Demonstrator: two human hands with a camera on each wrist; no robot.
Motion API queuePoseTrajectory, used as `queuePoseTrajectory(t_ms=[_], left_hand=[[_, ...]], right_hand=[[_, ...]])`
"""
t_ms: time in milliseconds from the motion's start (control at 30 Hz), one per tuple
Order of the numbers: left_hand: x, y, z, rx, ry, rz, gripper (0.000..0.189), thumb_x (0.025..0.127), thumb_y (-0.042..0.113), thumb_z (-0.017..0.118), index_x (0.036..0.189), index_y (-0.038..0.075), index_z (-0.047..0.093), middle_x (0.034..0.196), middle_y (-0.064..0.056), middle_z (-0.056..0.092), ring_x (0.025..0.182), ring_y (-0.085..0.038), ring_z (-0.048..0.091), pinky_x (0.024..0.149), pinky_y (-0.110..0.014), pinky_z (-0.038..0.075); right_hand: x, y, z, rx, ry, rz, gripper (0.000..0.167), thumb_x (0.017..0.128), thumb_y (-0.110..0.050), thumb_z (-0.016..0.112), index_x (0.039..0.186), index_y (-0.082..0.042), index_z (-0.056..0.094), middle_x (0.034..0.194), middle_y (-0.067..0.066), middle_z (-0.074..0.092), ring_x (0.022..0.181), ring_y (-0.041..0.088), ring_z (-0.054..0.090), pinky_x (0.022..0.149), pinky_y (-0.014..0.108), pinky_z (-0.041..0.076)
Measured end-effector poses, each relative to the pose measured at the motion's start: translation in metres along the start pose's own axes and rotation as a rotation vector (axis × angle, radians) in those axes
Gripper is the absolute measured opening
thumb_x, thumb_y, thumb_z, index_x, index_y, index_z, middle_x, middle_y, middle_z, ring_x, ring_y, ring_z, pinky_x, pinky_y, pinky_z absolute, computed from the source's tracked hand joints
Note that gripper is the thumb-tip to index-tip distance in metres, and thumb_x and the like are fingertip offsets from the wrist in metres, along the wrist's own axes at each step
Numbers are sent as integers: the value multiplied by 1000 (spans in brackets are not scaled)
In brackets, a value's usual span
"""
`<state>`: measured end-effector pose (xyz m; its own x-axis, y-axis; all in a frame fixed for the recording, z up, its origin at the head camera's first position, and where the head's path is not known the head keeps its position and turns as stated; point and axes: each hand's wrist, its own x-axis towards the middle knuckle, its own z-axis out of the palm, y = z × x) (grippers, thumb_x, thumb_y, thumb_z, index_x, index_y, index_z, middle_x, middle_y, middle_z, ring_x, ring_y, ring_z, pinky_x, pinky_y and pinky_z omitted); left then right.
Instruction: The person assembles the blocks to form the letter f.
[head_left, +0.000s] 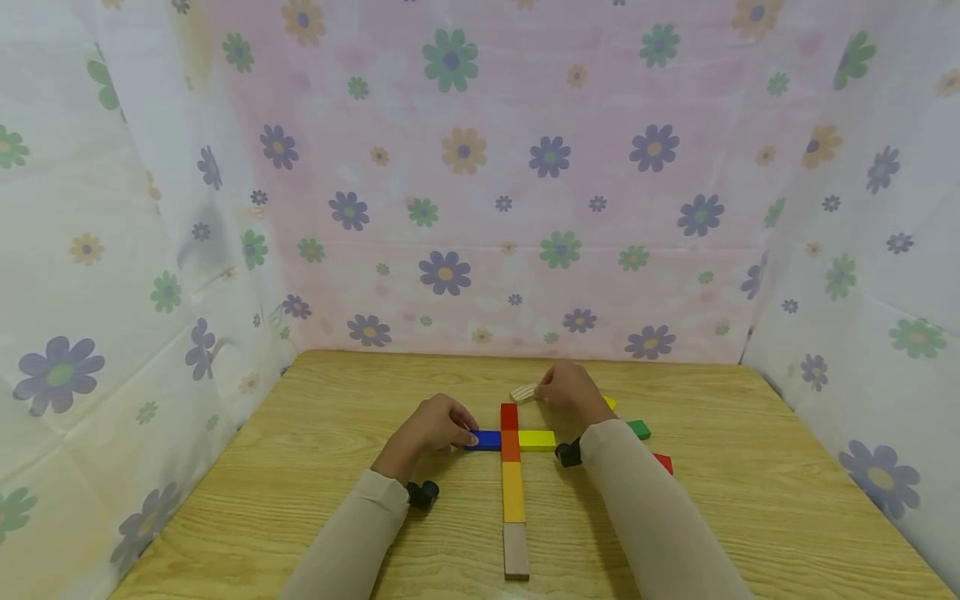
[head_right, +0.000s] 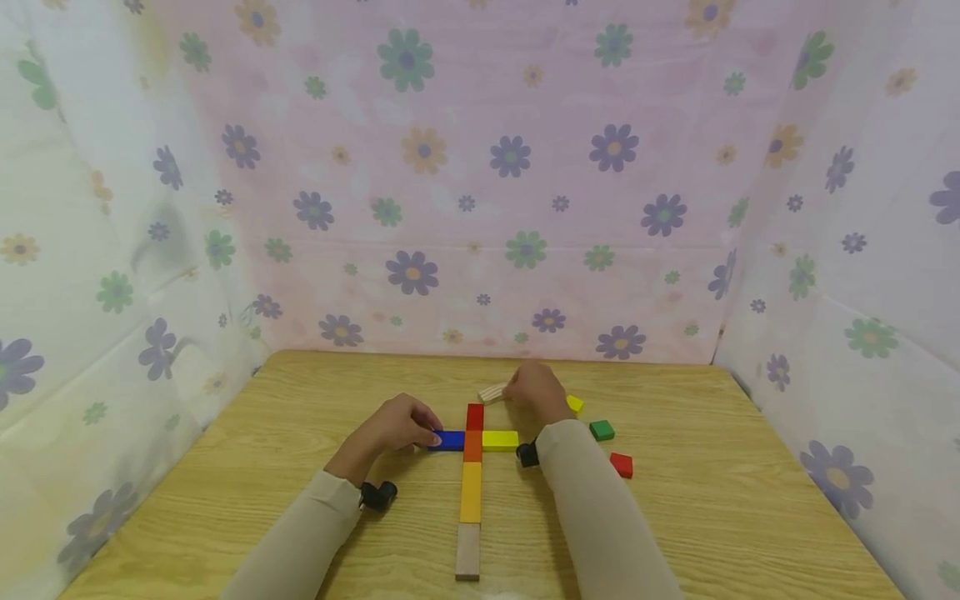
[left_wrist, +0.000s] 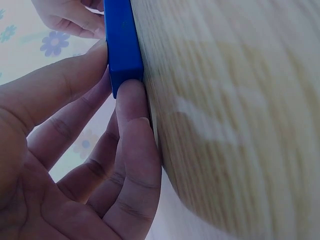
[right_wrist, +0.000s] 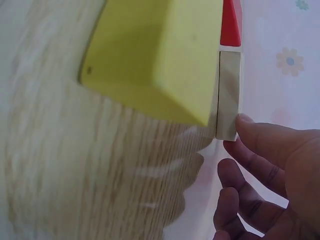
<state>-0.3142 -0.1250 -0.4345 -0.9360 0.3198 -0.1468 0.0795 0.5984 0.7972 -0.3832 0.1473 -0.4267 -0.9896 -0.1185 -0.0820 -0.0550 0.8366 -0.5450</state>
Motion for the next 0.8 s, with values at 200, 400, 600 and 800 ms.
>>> queuePoseTrajectory(t_ms=[200, 400, 600, 800], left_hand=[[1, -1, 0, 3, 1, 2, 10, 89, 13, 82, 99, 13, 81, 90, -1, 75, 80, -16, 74, 73, -37, 62], [1, -1, 0, 8, 0, 9, 10, 89, 14, 82, 100, 13, 81, 90, -1, 75, 80, -16, 74, 74, -38, 62], [1, -1, 0, -1, 0, 5, 11, 89, 14, 82, 100, 12, 81, 90, -2, 75, 80, -16, 74, 74, -37, 62], [1, -1, -1, 0, 2, 6, 11, 89, 14, 83, 100, 12, 81, 90, -2, 74, 79, -16, 74, 74, -37, 62]], right_hand=[[1, -2, 5, 29, 17, -7, 19, 96, -21, 74, 107, -6, 78, 105, 9, 72, 95, 28, 63, 92, 45, 56], [6, 0, 8, 30, 26, -16, 22, 96, -23, 74, 111, -8, 79, 110, 9, 73, 99, 27, 63, 95, 46, 56], [5, 2, 8, 40, 33, -35, 22, 96, -23, 73, 111, -8, 79, 115, 10, 74, 105, 30, 65, 97, 50, 56], [2, -1, 7, 61, 26, -3, 21, 97, -23, 72, 111, -8, 78, 114, 9, 73, 104, 30, 65, 97, 51, 55]])
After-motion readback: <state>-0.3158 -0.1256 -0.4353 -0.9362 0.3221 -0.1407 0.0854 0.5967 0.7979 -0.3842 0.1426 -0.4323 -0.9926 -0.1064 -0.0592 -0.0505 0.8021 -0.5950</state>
